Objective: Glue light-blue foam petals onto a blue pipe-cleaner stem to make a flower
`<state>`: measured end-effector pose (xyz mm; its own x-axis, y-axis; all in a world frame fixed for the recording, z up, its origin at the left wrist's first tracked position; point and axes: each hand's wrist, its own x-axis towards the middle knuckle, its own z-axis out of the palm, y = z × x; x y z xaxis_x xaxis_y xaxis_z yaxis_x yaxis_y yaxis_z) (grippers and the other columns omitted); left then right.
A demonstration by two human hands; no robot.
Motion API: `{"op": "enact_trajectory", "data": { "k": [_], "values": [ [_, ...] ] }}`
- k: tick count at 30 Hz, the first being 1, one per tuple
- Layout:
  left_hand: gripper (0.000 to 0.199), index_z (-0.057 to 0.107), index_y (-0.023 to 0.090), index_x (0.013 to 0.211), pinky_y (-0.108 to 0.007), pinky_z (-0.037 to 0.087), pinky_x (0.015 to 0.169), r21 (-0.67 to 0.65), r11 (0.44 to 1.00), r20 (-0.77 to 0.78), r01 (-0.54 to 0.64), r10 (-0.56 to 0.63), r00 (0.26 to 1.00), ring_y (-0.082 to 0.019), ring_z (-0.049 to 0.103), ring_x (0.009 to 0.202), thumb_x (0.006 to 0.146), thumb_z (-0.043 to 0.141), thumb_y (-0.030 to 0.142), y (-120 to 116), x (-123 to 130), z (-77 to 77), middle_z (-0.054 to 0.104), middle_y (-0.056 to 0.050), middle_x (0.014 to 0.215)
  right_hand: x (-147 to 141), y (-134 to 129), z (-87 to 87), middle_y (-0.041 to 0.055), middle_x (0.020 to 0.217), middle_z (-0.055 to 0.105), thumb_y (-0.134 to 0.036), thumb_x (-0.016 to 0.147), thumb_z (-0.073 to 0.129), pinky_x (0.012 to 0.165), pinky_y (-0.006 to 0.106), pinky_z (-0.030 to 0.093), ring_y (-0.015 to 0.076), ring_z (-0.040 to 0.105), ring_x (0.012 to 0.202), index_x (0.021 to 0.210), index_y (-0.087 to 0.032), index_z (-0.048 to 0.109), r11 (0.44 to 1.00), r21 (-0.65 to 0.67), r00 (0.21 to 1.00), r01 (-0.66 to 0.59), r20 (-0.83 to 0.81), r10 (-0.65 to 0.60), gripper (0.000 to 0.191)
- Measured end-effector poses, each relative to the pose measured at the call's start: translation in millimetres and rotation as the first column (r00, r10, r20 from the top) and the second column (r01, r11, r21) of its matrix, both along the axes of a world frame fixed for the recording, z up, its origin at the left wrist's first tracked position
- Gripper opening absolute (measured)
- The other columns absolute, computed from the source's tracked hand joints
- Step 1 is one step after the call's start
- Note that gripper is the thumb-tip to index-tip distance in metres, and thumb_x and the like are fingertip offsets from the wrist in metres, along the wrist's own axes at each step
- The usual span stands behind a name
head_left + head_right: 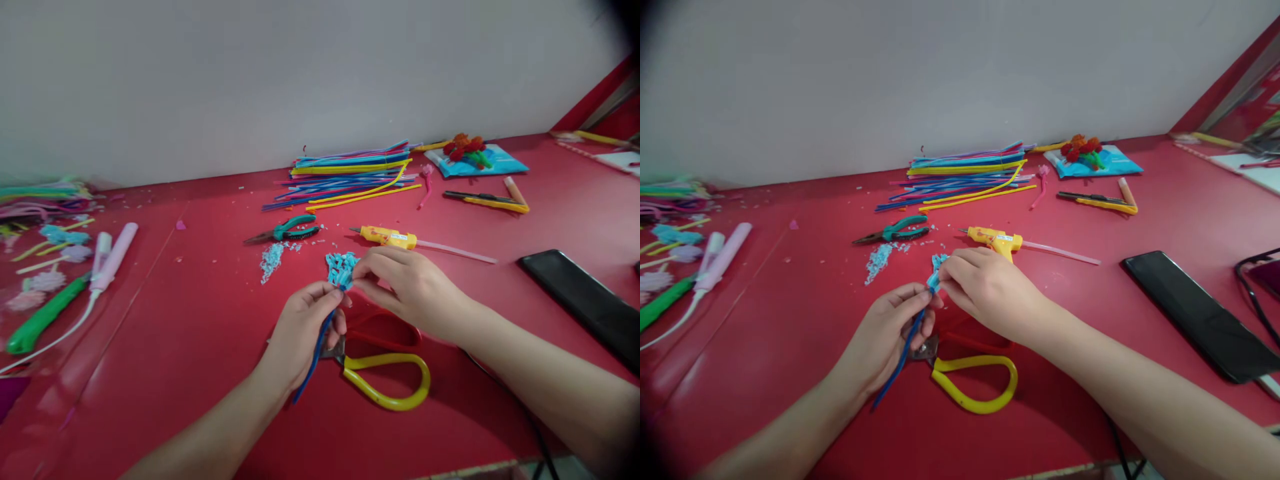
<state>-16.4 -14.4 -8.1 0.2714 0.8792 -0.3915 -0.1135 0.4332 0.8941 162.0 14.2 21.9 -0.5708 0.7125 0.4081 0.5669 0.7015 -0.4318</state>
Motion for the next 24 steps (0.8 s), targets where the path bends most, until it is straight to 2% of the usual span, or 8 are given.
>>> {"op": "enact_trajectory", "data": {
  "k": [6, 13, 17, 24],
  "values": [
    [0.019, 0.058, 0.015, 0.076, -0.017, 0.027, 0.040, -0.011, 1.000, 0.084, -0.015, 0.016, 0.996, -0.005, 0.041, 0.044, 0.084, 0.052, 0.031, -0.4, 0.9, 0.5, 0.054, 0.001, 0.055, -2.7, -3.5, -7.9, 0.0030, 0.075, 0.058, -0.020, 0.086, 0.053, 0.068, 0.027, 0.041, 0.0145, 0.053, 0.070, 0.082, -0.016, 0.054, 0.989, 0.118, 0.992, 0.088, -0.095, -0.077, 0.005],
    [0.019, 0.052, 0.017, 0.072, -0.017, 0.029, 0.043, -0.026, 0.999, 0.137, -0.024, 0.028, 0.990, -0.005, 0.042, 0.046, 0.085, 0.052, 0.032, -1.4, 1.2, -0.1, 0.054, 0.002, 0.057, -9.7, -11.0, -16.8, 0.0029, 0.076, 0.060, -0.028, 0.086, 0.052, 0.062, 0.029, 0.039, 0.0148, 0.052, 0.063, 0.096, -0.014, 0.058, 0.956, 0.265, 0.991, 0.128, 0.013, -0.137, 0.017],
    [0.019, 0.052, 0.016, 0.073, -0.018, 0.029, 0.043, -0.030, 0.999, 0.131, -0.022, 0.026, 0.991, -0.006, 0.043, 0.046, 0.085, 0.052, 0.032, -1.4, 2.0, 1.4, 0.054, 0.001, 0.056, -10.9, -10.6, -19.6, 0.0033, 0.078, 0.062, -0.026, 0.087, 0.051, 0.062, 0.029, 0.039, 0.0158, 0.054, 0.065, 0.095, -0.015, 0.058, 0.946, 0.292, 0.987, 0.141, 0.035, -0.158, 0.016],
    [0.017, 0.054, 0.016, 0.077, -0.019, 0.029, 0.043, -0.017, 1.000, 0.141, -0.009, 0.011, 0.990, -0.006, 0.042, 0.045, 0.085, 0.052, 0.030, -1.4, 2.0, 2.5, 0.053, 0.002, 0.057, -10.4, -10.8, -20.9, 0.0031, 0.080, 0.063, -0.025, 0.087, 0.050, 0.064, 0.028, 0.041, 0.0152, 0.055, 0.066, 0.095, -0.015, 0.058, 0.952, 0.263, 0.985, 0.159, 0.028, -0.172, 0.015]
  ]
}}
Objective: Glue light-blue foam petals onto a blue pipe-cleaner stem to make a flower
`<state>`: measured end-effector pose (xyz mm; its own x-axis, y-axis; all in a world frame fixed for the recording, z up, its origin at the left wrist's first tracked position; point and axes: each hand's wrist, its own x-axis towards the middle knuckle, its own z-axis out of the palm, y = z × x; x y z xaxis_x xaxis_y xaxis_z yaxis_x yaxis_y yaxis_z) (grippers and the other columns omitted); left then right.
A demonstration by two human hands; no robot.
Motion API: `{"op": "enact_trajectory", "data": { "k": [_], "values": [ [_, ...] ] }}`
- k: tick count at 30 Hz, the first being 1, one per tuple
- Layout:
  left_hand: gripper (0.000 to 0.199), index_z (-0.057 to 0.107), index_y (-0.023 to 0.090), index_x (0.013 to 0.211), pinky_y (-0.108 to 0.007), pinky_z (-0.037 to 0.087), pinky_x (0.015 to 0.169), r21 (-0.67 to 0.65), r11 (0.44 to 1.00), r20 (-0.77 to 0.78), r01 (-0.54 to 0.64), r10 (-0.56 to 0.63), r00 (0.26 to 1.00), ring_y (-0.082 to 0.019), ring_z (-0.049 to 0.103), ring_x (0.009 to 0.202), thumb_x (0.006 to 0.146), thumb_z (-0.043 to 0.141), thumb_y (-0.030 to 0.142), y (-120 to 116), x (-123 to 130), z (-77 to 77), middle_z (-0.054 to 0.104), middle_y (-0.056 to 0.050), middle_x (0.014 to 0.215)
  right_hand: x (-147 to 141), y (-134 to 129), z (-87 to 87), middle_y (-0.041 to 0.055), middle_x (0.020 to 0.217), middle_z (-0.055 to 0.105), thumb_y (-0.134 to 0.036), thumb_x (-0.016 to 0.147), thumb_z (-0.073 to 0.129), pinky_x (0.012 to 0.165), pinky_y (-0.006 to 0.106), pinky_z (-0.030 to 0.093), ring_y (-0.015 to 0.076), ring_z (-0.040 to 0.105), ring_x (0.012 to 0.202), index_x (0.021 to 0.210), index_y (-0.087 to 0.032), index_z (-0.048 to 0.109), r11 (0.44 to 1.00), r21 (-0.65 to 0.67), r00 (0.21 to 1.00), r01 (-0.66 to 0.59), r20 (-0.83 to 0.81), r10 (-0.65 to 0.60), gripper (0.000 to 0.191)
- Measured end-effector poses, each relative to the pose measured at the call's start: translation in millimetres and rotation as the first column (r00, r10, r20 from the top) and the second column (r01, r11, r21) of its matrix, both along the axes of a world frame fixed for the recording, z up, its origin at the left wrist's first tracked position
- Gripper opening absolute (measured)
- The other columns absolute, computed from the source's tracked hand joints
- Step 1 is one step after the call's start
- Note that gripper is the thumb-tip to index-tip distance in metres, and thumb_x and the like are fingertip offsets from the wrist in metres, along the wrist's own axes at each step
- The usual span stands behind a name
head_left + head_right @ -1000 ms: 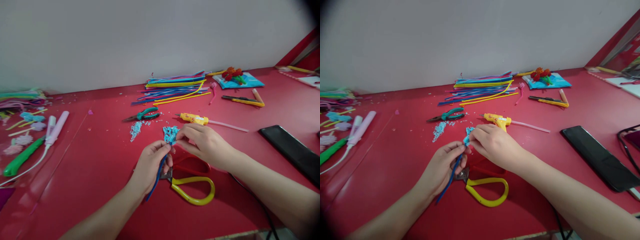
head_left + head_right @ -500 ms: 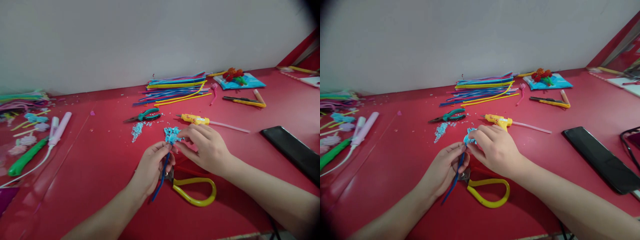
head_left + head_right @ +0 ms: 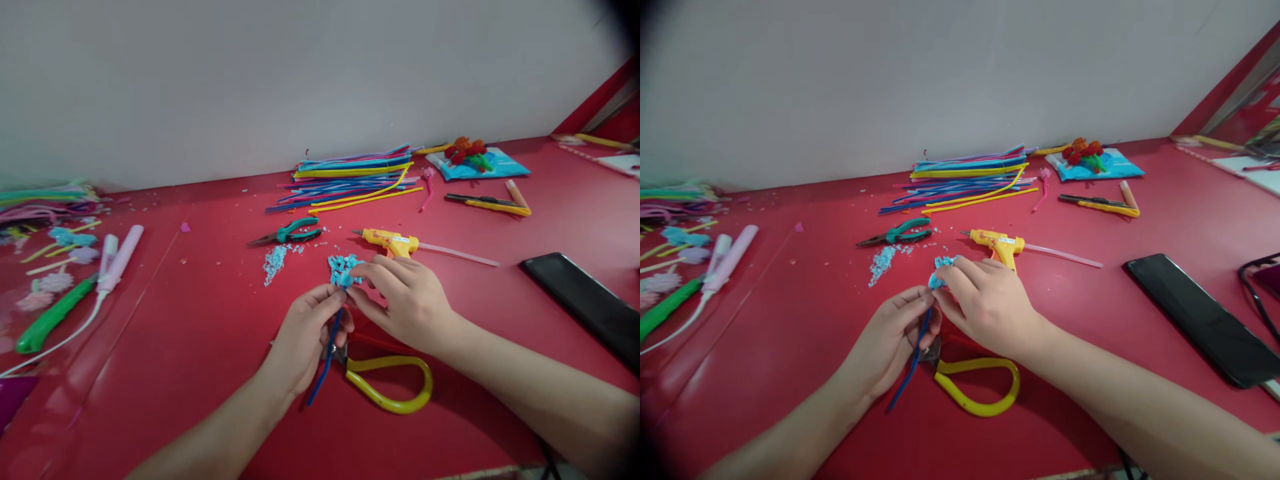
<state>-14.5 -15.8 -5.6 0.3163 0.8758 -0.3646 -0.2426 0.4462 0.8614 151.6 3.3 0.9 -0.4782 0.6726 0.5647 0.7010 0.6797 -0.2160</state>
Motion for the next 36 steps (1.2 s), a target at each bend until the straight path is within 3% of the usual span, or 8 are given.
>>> {"op": "enact_trajectory", "data": {
  "k": [5, 11, 20, 32, 36],
  "values": [
    [0.014, 0.055, 0.016, 0.077, -0.018, 0.029, 0.043, 0.012, 1.000, 0.012, 0.004, -0.004, 1.000, -0.005, 0.042, 0.046, 0.085, 0.053, 0.028, -0.6, -0.8, -0.6, 0.053, 0.002, 0.058, -0.2, -0.9, 2.0, 0.0022, 0.077, 0.061, -0.024, 0.086, 0.052, 0.061, 0.027, 0.040, 0.0139, 0.053, 0.062, 0.094, -0.015, 0.058, 1.000, 0.013, 1.000, -0.006, -0.025, 0.007, 0.013],
    [0.016, 0.055, 0.016, 0.076, -0.018, 0.030, 0.044, 0.023, 1.000, 0.036, -0.019, 0.018, 0.999, -0.006, 0.044, 0.049, 0.086, 0.052, 0.028, -0.3, -0.5, 1.5, 0.054, 0.002, 0.059, 0.2, -3.3, 3.8, 0.0017, 0.074, 0.058, -0.021, 0.084, 0.056, 0.061, 0.023, 0.040, 0.0105, 0.050, 0.061, 0.094, -0.015, 0.056, 0.999, -0.006, 0.982, -0.041, -0.182, 0.039, 0.012],
    [0.015, 0.055, 0.016, 0.076, -0.018, 0.031, 0.045, 0.043, 0.999, 0.040, -0.013, 0.011, 0.999, -0.006, 0.045, 0.049, 0.085, 0.053, 0.028, -1.5, -0.2, 2.4, 0.054, 0.002, 0.060, -2.3, -4.5, 1.3, 0.0025, 0.080, 0.061, -0.021, 0.085, 0.053, 0.062, 0.024, 0.040, 0.0111, 0.051, 0.062, 0.094, -0.017, 0.054, 0.999, -0.019, 0.991, -0.042, -0.131, 0.040, 0.010],
    [0.015, 0.056, 0.016, 0.076, -0.017, 0.032, 0.045, 0.037, 0.999, 0.041, -0.011, 0.009, 0.999, -0.006, 0.044, 0.048, 0.084, 0.054, 0.028, -1.9, 1.2, 2.6, 0.053, 0.003, 0.058, -3.1, -4.6, 0.9, 0.0020, 0.074, 0.059, -0.021, 0.087, 0.050, 0.060, 0.024, 0.039, 0.0115, 0.050, 0.060, 0.091, -0.017, 0.055, 0.999, 0.002, 0.995, -0.036, -0.098, 0.036, 0.008],
    [0.016, 0.057, 0.014, 0.076, -0.017, 0.033, 0.045, 0.031, 0.999, 0.079, -0.035, 0.032, 0.996, -0.005, 0.045, 0.048, 0.085, 0.052, 0.026, -1.0, 1.7, 4.9, 0.055, 0.001, 0.059, 0.4, -3.5, 6.2, 0.0028, 0.076, 0.061, -0.023, 0.085, 0.053, 0.061, 0.023, 0.040, 0.0114, 0.053, 0.061, 0.092, -0.016, 0.056, 0.999, 0.003, 0.987, -0.044, -0.155, 0.044, 0.010]
  ]
}}
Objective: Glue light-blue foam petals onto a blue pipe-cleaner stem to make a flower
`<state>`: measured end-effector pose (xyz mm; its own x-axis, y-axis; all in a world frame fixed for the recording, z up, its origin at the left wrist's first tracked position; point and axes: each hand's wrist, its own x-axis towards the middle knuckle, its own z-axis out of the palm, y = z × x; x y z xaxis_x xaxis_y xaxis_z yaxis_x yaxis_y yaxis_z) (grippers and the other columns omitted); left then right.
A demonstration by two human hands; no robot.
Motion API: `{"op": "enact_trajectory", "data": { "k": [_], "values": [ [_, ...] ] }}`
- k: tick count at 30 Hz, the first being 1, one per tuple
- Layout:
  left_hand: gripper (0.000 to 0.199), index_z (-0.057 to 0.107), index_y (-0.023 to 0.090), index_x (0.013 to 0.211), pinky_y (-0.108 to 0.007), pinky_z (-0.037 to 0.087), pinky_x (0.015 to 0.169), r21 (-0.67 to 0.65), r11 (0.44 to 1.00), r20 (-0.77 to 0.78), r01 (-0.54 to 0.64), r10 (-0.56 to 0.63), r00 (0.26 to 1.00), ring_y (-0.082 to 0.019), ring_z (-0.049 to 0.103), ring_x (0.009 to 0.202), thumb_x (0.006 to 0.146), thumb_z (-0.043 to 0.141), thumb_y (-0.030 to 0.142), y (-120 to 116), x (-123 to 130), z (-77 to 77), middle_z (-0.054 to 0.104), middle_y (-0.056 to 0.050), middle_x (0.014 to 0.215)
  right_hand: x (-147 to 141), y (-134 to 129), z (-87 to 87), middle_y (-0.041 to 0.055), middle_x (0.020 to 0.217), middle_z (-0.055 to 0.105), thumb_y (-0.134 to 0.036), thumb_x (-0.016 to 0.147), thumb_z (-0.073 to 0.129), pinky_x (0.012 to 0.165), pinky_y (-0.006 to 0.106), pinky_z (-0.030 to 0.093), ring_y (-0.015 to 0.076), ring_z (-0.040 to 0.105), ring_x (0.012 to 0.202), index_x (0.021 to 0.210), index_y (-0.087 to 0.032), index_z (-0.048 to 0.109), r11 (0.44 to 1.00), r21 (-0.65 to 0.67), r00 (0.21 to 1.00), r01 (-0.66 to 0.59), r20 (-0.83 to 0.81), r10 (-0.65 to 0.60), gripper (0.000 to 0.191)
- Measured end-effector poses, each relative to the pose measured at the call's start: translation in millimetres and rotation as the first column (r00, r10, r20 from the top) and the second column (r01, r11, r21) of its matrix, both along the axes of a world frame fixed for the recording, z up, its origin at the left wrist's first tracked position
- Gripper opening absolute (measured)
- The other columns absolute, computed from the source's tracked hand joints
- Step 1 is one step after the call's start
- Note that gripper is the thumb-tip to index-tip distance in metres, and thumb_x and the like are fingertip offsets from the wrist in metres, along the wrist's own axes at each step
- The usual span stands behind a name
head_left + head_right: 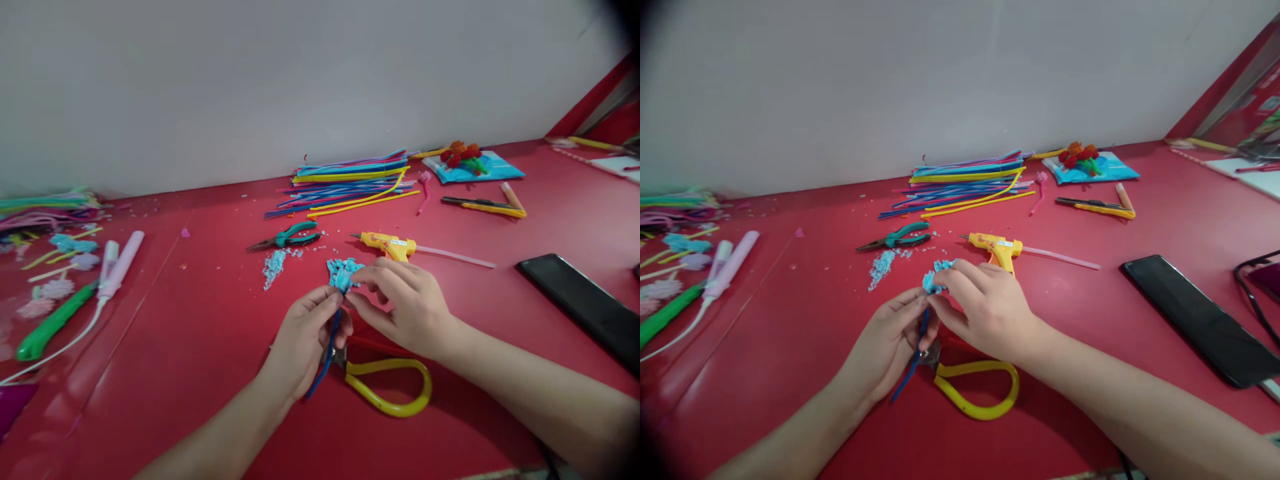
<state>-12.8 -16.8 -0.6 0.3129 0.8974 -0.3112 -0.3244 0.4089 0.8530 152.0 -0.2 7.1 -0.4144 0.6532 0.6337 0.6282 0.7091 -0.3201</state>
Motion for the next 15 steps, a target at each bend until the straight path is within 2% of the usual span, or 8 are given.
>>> {"op": "enact_trajectory", "data": {
  "k": [2, 4, 6, 7, 8, 10, 12, 15],
  "values": [
    [0.016, 0.057, 0.013, 0.077, -0.017, 0.033, 0.044, -0.012, 1.000, 0.007, -0.024, 0.024, 1.000, -0.005, 0.047, 0.049, 0.085, 0.051, 0.026, 0.9, -0.6, 1.0, 0.059, -0.001, 0.065, 6.9, 4.8, 6.4, 0.0027, 0.073, 0.061, -0.025, 0.085, 0.052, 0.058, 0.023, 0.039, 0.0114, 0.053, 0.059, 0.086, -0.017, 0.057, 0.998, 0.006, 0.998, 0.066, -0.013, -0.066, 0.010],
    [0.015, 0.057, 0.013, 0.080, -0.017, 0.034, 0.043, -0.029, 0.998, 0.003, -0.048, 0.048, 0.999, -0.006, 0.049, 0.048, 0.086, 0.050, 0.026, 1.9, -1.7, 1.5, 0.062, -0.002, 0.070, 17.8, 13.3, 13.2, 0.0026, 0.064, 0.060, -0.029, 0.085, 0.049, 0.052, 0.024, 0.034, 0.0121, 0.053, 0.055, 0.074, -0.017, 0.058, 0.970, 0.001, 0.967, 0.242, 0.077, -0.241, 0.018],
    [0.014, 0.056, 0.014, 0.081, -0.016, 0.033, 0.042, -0.035, 0.997, -0.001, -0.067, 0.067, 0.998, -0.006, 0.050, 0.045, 0.086, 0.049, 0.026, 2.7, -2.8, 1.8, 0.062, -0.001, 0.066, 31.1, 23.7, 17.5, 0.0048, 0.058, 0.059, -0.038, 0.086, 0.046, 0.046, 0.027, 0.027, 0.0150, 0.052, 0.050, 0.063, -0.018, 0.057, 0.857, -0.027, 0.821, 0.515, 0.301, -0.485, 0.032],
    [0.014, 0.055, 0.015, 0.082, -0.016, 0.033, 0.041, -0.033, 0.997, -0.003, -0.074, 0.074, 0.997, -0.006, 0.049, 0.044, 0.086, 0.049, 0.026, 3.0, -3.3, 1.9, 0.061, -0.001, 0.063, 37.8, 28.7, 17.9, 0.0064, 0.055, 0.058, -0.043, 0.085, 0.045, 0.045, 0.028, 0.024, 0.0173, 0.053, 0.049, 0.059, -0.018, 0.057, 0.783, -0.071, 0.722, 0.618, 0.445, -0.530, 0.038],
    [0.014, 0.055, 0.015, 0.082, -0.016, 0.032, 0.040, -0.029, 0.996, -0.003, -0.079, 0.079, 0.997, -0.005, 0.049, 0.042, 0.086, 0.048, 0.026, 3.2, -3.7, 2.1, 0.061, 0.000, 0.062, 44.1, 33.3, 16.8, 0.0075, 0.053, 0.058, -0.049, 0.083, 0.044, 0.044, 0.027, 0.022, 0.0193, 0.054, 0.048, 0.057, -0.018, 0.057, 0.727, -0.135, 0.652, 0.674, 0.572, -0.498, 0.043],
    [0.013, 0.053, 0.015, 0.082, -0.015, 0.030, 0.038, -0.022, 0.996, -0.002, -0.085, 0.085, 0.996, -0.005, 0.047, 0.039, 0.086, 0.048, 0.027, 3.7, -4.2, 2.7, 0.061, 0.000, 0.061, 54.1, 40.5, 10.9, 0.0094, 0.058, 0.061, -0.056, 0.080, 0.044, 0.043, 0.027, 0.022, 0.0224, 0.057, 0.051, 0.057, -0.018, 0.058, 0.652, -0.236, 0.589, 0.721, 0.704, -0.396, 0.047],
    [0.013, 0.053, 0.016, 0.082, -0.015, 0.029, 0.036, -0.020, 0.995, 0.003, -0.093, 0.093, 0.996, -0.004, 0.046, 0.038, 0.085, 0.050, 0.028, 4.4, -4.5, 3.2, 0.061, 0.001, 0.062, 59.6, 45.5, 1.6, 0.0104, 0.062, 0.064, -0.060, 0.078, 0.043, 0.044, 0.027, 0.023, 0.0244, 0.059, 0.055, 0.062, -0.018, 0.061, 0.626, -0.307, 0.607, 0.717, 0.716, -0.344, 0.048],
    [0.013, 0.052, 0.015, 0.082, -0.015, 0.027, 0.035, -0.008, 0.993, 0.000, -0.118, 0.118, 0.993, -0.004, 0.045, 0.038, 0.082, 0.053, 0.028, 5.8, -4.7, 2.8, 0.062, 0.000, 0.063, 61.2, 51.7, -11.9, 0.0109, 0.063, 0.064, -0.058, 0.075, 0.049, 0.045, 0.027, 0.023, 0.0238, 0.059, 0.056, 0.063, -0.018, 0.061, 0.629, -0.401, 0.700, 0.666, 0.626, -0.343, 0.043]
  ]
}}
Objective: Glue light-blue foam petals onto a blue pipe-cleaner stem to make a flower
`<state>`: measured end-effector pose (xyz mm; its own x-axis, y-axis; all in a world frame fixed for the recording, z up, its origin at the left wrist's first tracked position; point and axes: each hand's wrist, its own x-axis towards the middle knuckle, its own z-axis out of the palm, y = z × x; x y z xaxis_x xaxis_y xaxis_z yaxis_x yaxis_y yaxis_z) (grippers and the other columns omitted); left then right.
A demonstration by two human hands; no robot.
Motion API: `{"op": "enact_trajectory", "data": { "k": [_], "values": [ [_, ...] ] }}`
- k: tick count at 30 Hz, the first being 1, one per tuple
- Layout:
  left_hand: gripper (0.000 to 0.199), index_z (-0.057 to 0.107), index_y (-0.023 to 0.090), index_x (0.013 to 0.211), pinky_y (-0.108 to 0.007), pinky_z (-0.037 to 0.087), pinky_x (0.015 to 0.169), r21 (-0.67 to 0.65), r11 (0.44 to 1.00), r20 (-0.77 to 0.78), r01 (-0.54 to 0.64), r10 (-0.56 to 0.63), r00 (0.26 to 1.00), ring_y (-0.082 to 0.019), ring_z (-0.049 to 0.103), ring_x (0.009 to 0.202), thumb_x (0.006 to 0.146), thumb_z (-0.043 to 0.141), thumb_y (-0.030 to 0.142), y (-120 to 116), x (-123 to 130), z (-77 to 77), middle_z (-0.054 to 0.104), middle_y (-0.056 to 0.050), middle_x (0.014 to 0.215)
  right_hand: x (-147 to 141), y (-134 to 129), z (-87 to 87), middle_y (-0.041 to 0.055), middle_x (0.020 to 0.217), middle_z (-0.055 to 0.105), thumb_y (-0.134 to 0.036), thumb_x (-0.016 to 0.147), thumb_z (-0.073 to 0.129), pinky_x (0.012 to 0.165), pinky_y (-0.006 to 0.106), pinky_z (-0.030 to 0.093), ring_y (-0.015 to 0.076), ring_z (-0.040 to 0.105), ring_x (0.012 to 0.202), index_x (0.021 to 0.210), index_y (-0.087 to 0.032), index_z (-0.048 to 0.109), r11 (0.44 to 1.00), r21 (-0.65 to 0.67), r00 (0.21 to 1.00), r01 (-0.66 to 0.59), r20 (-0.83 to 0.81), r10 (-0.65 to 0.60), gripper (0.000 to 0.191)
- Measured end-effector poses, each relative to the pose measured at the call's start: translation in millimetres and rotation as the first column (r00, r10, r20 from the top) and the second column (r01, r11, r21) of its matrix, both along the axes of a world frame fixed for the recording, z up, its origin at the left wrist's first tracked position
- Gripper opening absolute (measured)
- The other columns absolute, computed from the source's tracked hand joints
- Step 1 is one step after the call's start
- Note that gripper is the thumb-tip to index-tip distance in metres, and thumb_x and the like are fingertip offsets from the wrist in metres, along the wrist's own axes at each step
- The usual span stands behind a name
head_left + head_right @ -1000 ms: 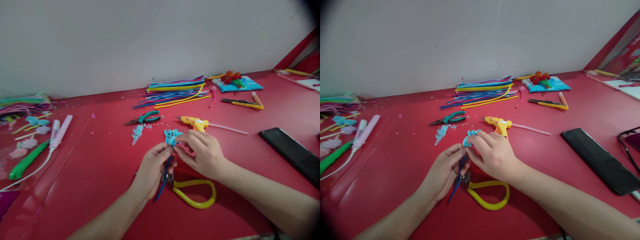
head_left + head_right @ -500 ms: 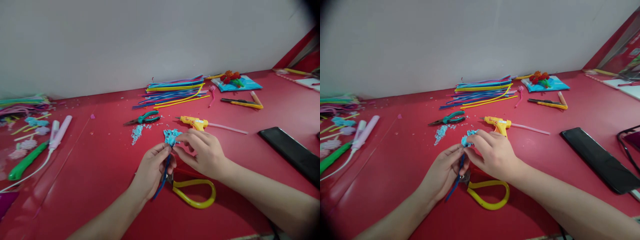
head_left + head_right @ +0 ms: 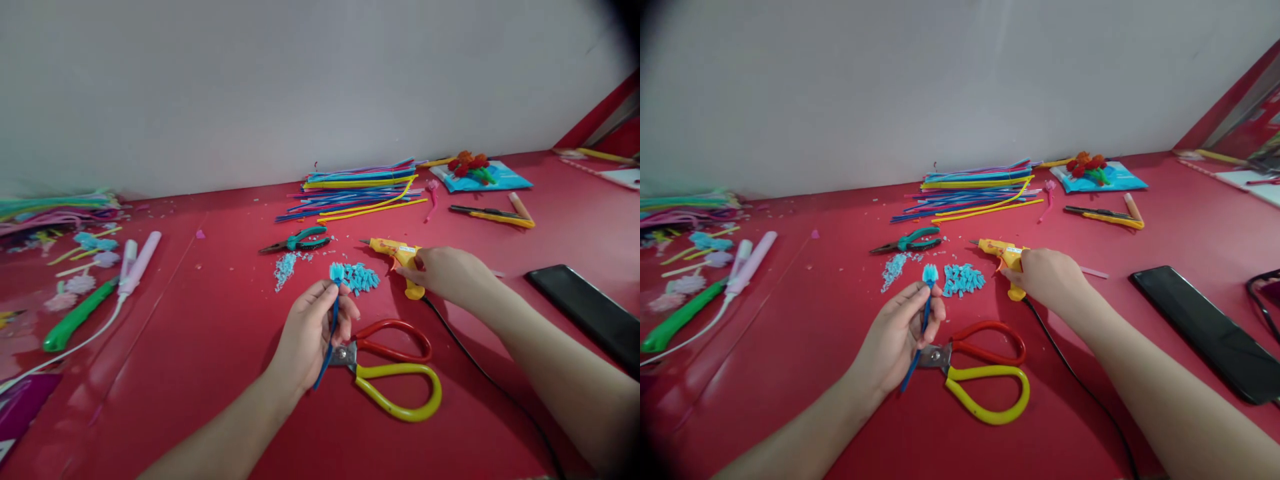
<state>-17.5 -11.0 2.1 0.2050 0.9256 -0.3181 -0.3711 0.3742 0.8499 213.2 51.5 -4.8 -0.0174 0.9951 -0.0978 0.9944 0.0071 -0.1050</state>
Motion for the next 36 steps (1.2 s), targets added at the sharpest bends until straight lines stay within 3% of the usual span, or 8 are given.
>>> {"op": "enact_trajectory", "data": {
  "k": [5, 9, 11, 15, 23, 26, 31, 36],
  "values": [
    [0.013, 0.053, 0.016, 0.082, -0.017, 0.030, 0.037, 0.103, 0.994, -0.051, -0.040, 0.046, 0.998, -0.006, 0.048, 0.041, 0.082, 0.054, 0.029, 1.3, -1.8, -3.3, 0.063, -0.001, 0.067, -1.4, 8.3, -6.6, 0.0062, 0.054, 0.061, -0.049, 0.076, 0.051, 0.045, 0.027, 0.028, 0.0184, 0.056, 0.052, 0.058, -0.017, 0.058, 1.000, 0.029, 0.983, -0.006, -0.185, 0.012, 0.037],
    [0.011, 0.058, 0.018, 0.085, -0.021, 0.039, 0.045, 0.316, 0.945, -0.184, -0.083, 0.147, 0.972, -0.008, 0.053, 0.050, 0.085, 0.052, 0.028, -3.2, -3.7, -1.2, 0.063, -0.001, 0.074, -3.7, 7.1, 0.6, 0.0045, 0.077, 0.067, -0.046, 0.084, 0.043, 0.052, 0.024, 0.040, 0.0164, 0.061, 0.064, 0.086, -0.017, 0.062, 0.995, 0.102, 0.915, 0.022, -0.403, 0.021, 0.035],
    [0.012, 0.060, 0.020, 0.085, -0.023, 0.043, 0.051, 0.414, 0.906, -0.233, -0.086, 0.197, 0.952, -0.010, 0.054, 0.054, 0.085, 0.051, 0.027, -7.7, -3.6, 2.2, 0.063, -0.002, 0.076, -5.9, 4.4, 5.1, 0.0036, 0.091, 0.067, -0.044, 0.083, 0.046, 0.060, 0.023, 0.045, 0.0161, 0.062, 0.075, 0.099, -0.018, 0.059, 0.991, 0.123, 0.738, 0.052, -0.673, 0.044, 0.033],
    [0.015, 0.063, 0.019, 0.080, -0.024, 0.044, 0.054, 0.446, 0.889, -0.253, -0.105, 0.238, 0.938, -0.011, 0.055, 0.056, 0.083, 0.054, 0.031, -15.3, -2.0, 7.5, 0.065, -0.004, 0.076, -11.1, -4.2, 13.7, 0.0036, 0.087, 0.065, -0.042, 0.074, 0.062, 0.061, 0.026, 0.049, 0.0174, 0.063, 0.074, 0.097, -0.020, 0.060, 0.998, -0.050, 0.194, 0.044, -0.979, -0.058, 0.032],
    [0.016, 0.055, 0.017, 0.079, -0.017, 0.019, 0.034, 0.219, 0.968, -0.137, -0.124, 0.156, 0.978, -0.002, 0.033, 0.031, 0.083, 0.053, 0.033, -3.3, -6.1, 2.4, 0.057, 0.003, 0.054, -29.7, -31.6, 23.5, 0.0047, 0.072, 0.061, -0.025, 0.075, 0.056, 0.042, 0.023, 0.041, 0.0141, 0.056, 0.056, 0.088, -0.016, 0.059, 0.958, -0.147, -0.081, -0.246, -0.982, -0.172, 0.016],
    [0.016, 0.053, 0.016, 0.077, -0.017, 0.015, 0.034, 0.200, 0.968, -0.092, -0.151, 0.173, 0.981, 0.000, 0.028, 0.031, 0.084, 0.049, 0.030, 1.9, -6.1, -2.1, 0.056, 0.004, 0.053, -35.0, -39.3, 23.3, 0.0022, 0.064, 0.059, -0.029, 0.081, 0.053, 0.040, 0.022, 0.037, 0.0104, 0.048, 0.047, 0.086, -0.016, 0.061, 0.952, -0.127, -0.035, -0.279, -0.989, -0.142, 0.017],
    [0.017, 0.050, 0.016, 0.073, -0.018, 0.017, 0.035, 0.202, 0.965, -0.114, -0.165, 0.190, 0.975, 0.000, 0.028, 0.030, 0.086, 0.045, 0.026, 3.1, -3.8, -5.3, 0.057, 0.004, 0.054, -41.7, -50.9, 25.7, 0.0019, 0.062, 0.058, -0.043, 0.081, 0.056, 0.049, 0.025, 0.043, 0.0136, 0.052, 0.055, 0.077, -0.017, 0.062, 0.977, -0.103, 0.277, -0.189, -0.960, -0.048, 0.027],
    [0.017, 0.047, 0.017, 0.072, -0.017, 0.015, 0.034, 0.205, 0.961, -0.140, -0.185, 0.216, 0.966, 0.000, 0.030, 0.030, 0.086, 0.046, 0.027, 1.7, -3.1, -4.9, 0.059, 0.004, 0.057, -49.6, -58.4, 29.4, 0.0017, 0.070, 0.060, -0.040, 0.085, 0.050, 0.061, 0.028, 0.049, 0.0161, 0.057, 0.065, 0.073, -0.020, 0.059, 0.957, 0.103, 0.419, -0.271, -0.883, 0.214, 0.025]
  ]
}}
